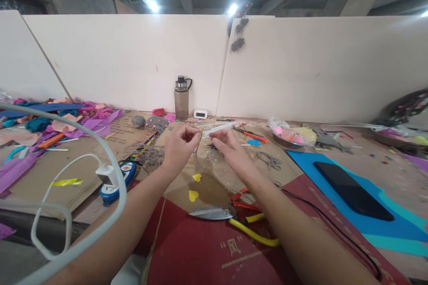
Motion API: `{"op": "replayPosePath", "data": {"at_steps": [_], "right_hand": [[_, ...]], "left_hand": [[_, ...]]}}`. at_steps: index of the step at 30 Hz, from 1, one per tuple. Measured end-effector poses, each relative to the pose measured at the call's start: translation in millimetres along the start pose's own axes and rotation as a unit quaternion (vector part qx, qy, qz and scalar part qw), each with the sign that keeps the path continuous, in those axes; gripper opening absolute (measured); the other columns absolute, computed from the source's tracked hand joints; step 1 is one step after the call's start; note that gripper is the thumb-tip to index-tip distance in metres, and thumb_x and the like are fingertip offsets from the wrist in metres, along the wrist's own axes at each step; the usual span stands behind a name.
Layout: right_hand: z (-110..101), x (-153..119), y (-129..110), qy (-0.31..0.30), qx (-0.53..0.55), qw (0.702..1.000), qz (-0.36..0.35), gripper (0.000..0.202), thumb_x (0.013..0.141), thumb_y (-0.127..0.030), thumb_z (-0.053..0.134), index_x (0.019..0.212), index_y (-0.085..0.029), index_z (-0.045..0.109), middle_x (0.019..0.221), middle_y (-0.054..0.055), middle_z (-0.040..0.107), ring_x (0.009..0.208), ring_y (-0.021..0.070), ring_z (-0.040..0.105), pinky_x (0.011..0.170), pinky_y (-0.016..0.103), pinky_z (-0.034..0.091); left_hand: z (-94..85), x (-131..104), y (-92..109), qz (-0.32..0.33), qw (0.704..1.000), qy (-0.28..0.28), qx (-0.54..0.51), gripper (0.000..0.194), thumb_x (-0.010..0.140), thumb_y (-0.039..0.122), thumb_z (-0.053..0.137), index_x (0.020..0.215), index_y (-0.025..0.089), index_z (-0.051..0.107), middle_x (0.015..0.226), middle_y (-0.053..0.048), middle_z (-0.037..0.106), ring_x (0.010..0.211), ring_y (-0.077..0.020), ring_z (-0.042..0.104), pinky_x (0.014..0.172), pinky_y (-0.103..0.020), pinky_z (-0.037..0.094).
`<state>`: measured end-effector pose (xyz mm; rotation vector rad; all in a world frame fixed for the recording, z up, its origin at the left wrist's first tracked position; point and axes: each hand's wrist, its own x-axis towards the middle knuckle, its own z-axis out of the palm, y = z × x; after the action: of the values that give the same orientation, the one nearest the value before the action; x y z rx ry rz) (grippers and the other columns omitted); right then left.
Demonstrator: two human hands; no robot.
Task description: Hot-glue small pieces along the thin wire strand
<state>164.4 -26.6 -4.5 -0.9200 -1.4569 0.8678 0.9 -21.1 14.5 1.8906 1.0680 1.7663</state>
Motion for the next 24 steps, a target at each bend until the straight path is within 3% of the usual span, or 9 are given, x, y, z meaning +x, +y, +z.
{"op": "replayPosePath", "data": {"at_steps": [2, 5, 8, 10, 13, 18, 24], "right_hand": [[15.5, -7.1, -9.5, -0.060, 0.148, 0.986, 0.048, 0.032, 0.074, -0.036, 0.061, 0.097, -0.023, 0.043, 0.096, 0.004, 0.063, 0.087, 0.0161, 0.061, 0.086, 0.038, 0.048], [23.7, -11.9, -14.8, -0.067, 0.216, 0.969, 0.101, 0.037, 0.070, -0.033, 0.066, 0.097, -0.024, 0.041, 0.076, -0.005, 0.056, 0.066, 0.0122, 0.056, 0.070, 0.031, 0.049], [18.1, -10.1, -14.2, -0.009, 0.142, 0.987, 0.072, 0.030, 0.072, -0.034, 0.066, 0.092, -0.023, 0.046, 0.071, -0.006, 0.048, 0.059, 0.0096, 0.045, 0.055, 0.023, 0.041], [12.5, -8.2, -13.5, 0.027, 0.059, 0.998, 0.021, 0.019, 0.076, -0.032, 0.062, 0.086, -0.022, 0.051, 0.072, -0.005, 0.049, 0.061, 0.0100, 0.044, 0.056, 0.024, 0.038], [6.8, -7.2, -14.2, 0.063, -0.047, 0.996, -0.041, 0.009, 0.081, -0.029, 0.056, 0.080, -0.020, 0.055, 0.073, -0.002, 0.054, 0.066, 0.0119, 0.046, 0.063, 0.026, 0.038], [3.8, -9.1, -18.6, 0.088, -0.106, 0.988, -0.069, 0.011, 0.082, -0.027, 0.053, 0.078, -0.018, 0.058, 0.073, -0.001, 0.057, 0.066, 0.0122, 0.048, 0.064, 0.026, 0.037], [2.7, -11.8, -22.8, 0.098, -0.143, 0.982, -0.077, 0.019, 0.085, -0.033, 0.053, 0.076, -0.018, 0.060, 0.070, -0.001, 0.057, 0.063, 0.0122, 0.047, 0.062, 0.026, 0.037]], "left_hand": [[1.5, -2.0, 0.9, 0.028, 0.999, -0.010, 0.025, 0.005, 0.075, 0.020, 0.062, 0.072, 0.018, 0.066, 0.084, -0.005, 0.068, 0.072, -0.0140, 0.060, 0.062, -0.025, 0.045], [2.2, -2.7, 2.7, 0.016, 0.999, -0.012, 0.030, 0.004, 0.074, 0.019, 0.062, 0.071, 0.018, 0.066, 0.084, -0.005, 0.068, 0.075, -0.0141, 0.062, 0.065, -0.025, 0.046], [3.1, -1.9, 4.7, -0.075, 0.997, -0.028, -0.019, 0.007, 0.074, 0.022, 0.063, 0.074, 0.016, 0.065, 0.073, -0.003, 0.069, 0.061, -0.0119, 0.061, 0.058, -0.024, 0.047], [5.2, -1.7, 5.0, -0.146, 0.984, -0.044, -0.092, 0.012, 0.073, 0.026, 0.066, 0.075, 0.014, 0.063, 0.066, -0.002, 0.068, 0.054, -0.0116, 0.061, 0.056, -0.024, 0.050], [9.9, -2.0, 4.2, -0.210, 0.955, -0.048, -0.202, 0.019, 0.069, 0.028, 0.072, 0.074, 0.013, 0.061, 0.067, -0.004, 0.069, 0.063, -0.0154, 0.068, 0.067, -0.029, 0.055], [13.4, -1.6, 5.7, -0.247, 0.929, -0.052, -0.273, 0.023, 0.064, 0.025, 0.077, 0.073, 0.012, 0.061, 0.067, -0.003, 0.069, 0.069, -0.0169, 0.070, 0.073, -0.030, 0.057], [11.4, -1.0, 9.1, -0.256, 0.921, -0.069, -0.286, 0.025, 0.065, 0.026, 0.078, 0.082, 0.011, 0.067, 0.075, -0.005, 0.072, 0.072, -0.0162, 0.071, 0.077, -0.029, 0.056]]}}
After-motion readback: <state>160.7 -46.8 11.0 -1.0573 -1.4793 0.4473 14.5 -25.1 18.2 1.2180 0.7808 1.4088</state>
